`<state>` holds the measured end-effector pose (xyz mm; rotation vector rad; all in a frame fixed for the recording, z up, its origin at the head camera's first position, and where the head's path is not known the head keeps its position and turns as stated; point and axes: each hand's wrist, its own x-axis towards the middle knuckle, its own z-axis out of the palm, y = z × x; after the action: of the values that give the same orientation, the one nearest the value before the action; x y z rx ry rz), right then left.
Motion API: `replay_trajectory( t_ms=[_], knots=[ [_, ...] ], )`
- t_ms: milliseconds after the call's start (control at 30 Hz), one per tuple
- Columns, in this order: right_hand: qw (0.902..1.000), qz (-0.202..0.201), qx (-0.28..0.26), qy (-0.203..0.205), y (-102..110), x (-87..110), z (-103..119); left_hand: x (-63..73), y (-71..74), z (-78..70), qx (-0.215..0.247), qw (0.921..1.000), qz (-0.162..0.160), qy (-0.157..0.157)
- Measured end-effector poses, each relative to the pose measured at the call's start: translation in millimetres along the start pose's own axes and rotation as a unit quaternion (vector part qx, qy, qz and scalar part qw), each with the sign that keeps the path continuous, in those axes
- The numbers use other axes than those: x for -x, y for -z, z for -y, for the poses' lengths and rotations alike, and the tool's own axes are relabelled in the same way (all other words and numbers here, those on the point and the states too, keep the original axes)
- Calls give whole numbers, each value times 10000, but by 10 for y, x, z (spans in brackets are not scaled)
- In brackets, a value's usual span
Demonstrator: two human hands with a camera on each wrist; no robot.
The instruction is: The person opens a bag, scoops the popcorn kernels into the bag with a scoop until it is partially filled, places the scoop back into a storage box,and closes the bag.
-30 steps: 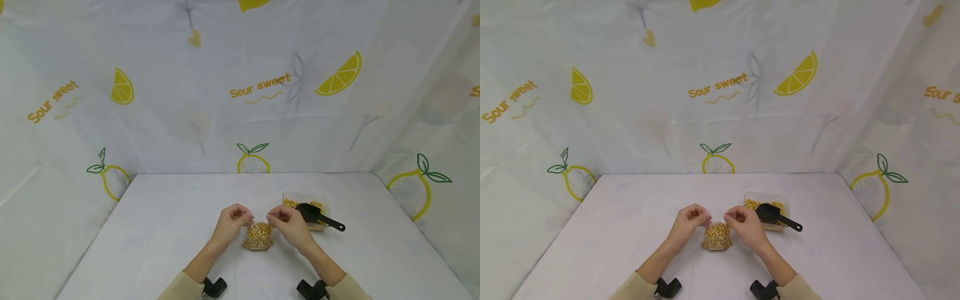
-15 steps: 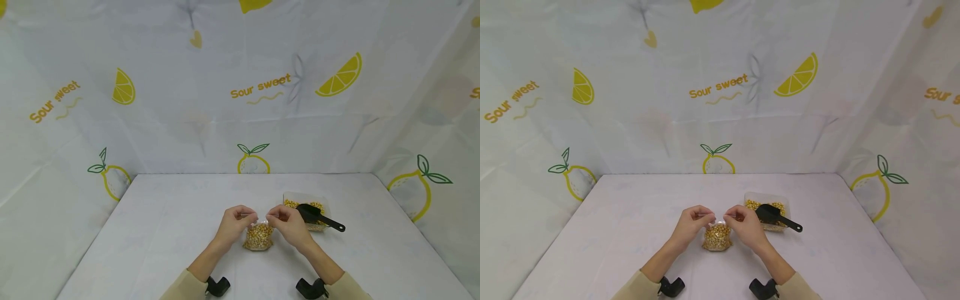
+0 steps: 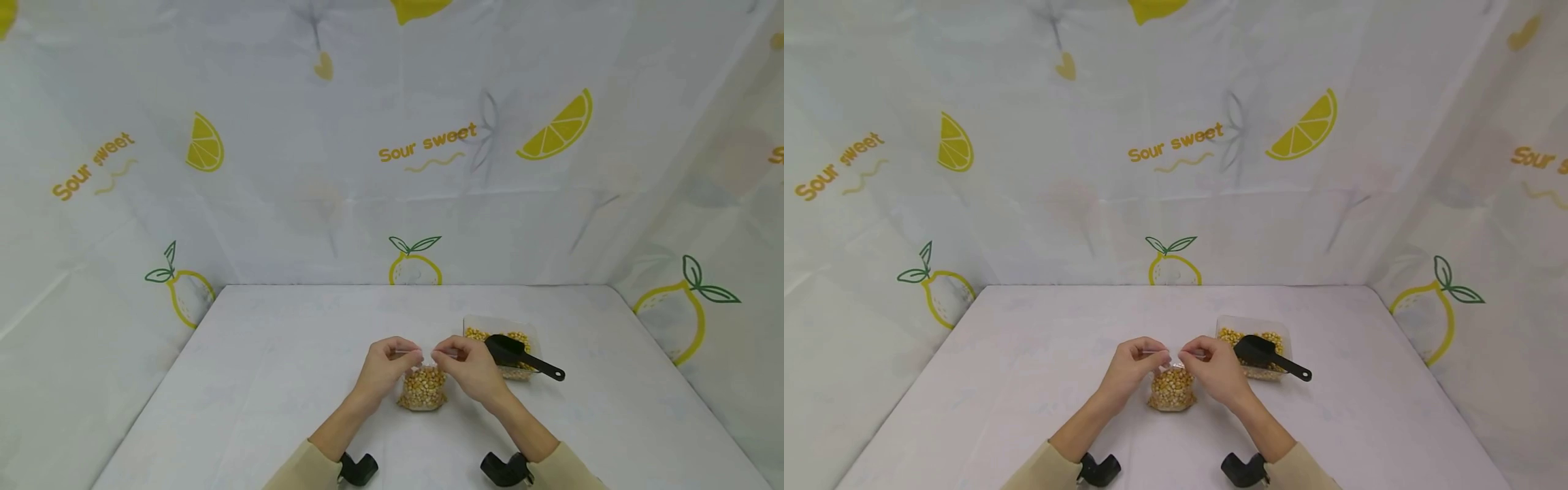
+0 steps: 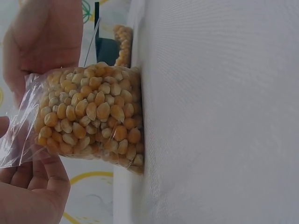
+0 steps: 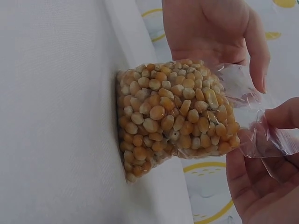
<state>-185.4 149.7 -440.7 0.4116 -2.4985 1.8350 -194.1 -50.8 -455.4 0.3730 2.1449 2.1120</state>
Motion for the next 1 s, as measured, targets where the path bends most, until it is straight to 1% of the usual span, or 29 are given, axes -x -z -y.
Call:
replay_trajectory(
  t_ms=[167,300,467,667,867,1000],
  knots=[
    [9999,104,-47,14,2,-6,-1,-26,-19,22,5,9999,95,50],
    [9998,167,-78,-1,16,2,0,-47,-31,36,-67,9999,100,50],
    [9999,31,-151,-3,45,20,-19,-52,-39,39,-81,10000,46,21],
    [9997,-84,-194,-120,69,27,-43,-54,-48,50,-48,9999,92,10],
    [9997,-123,-194,-7,62,27,-46,-78,-87,42,114,9996,243,22],
    [9998,-117,-151,88,62,32,-52,-91,-108,54,39,9998,169,9]
  ],
)
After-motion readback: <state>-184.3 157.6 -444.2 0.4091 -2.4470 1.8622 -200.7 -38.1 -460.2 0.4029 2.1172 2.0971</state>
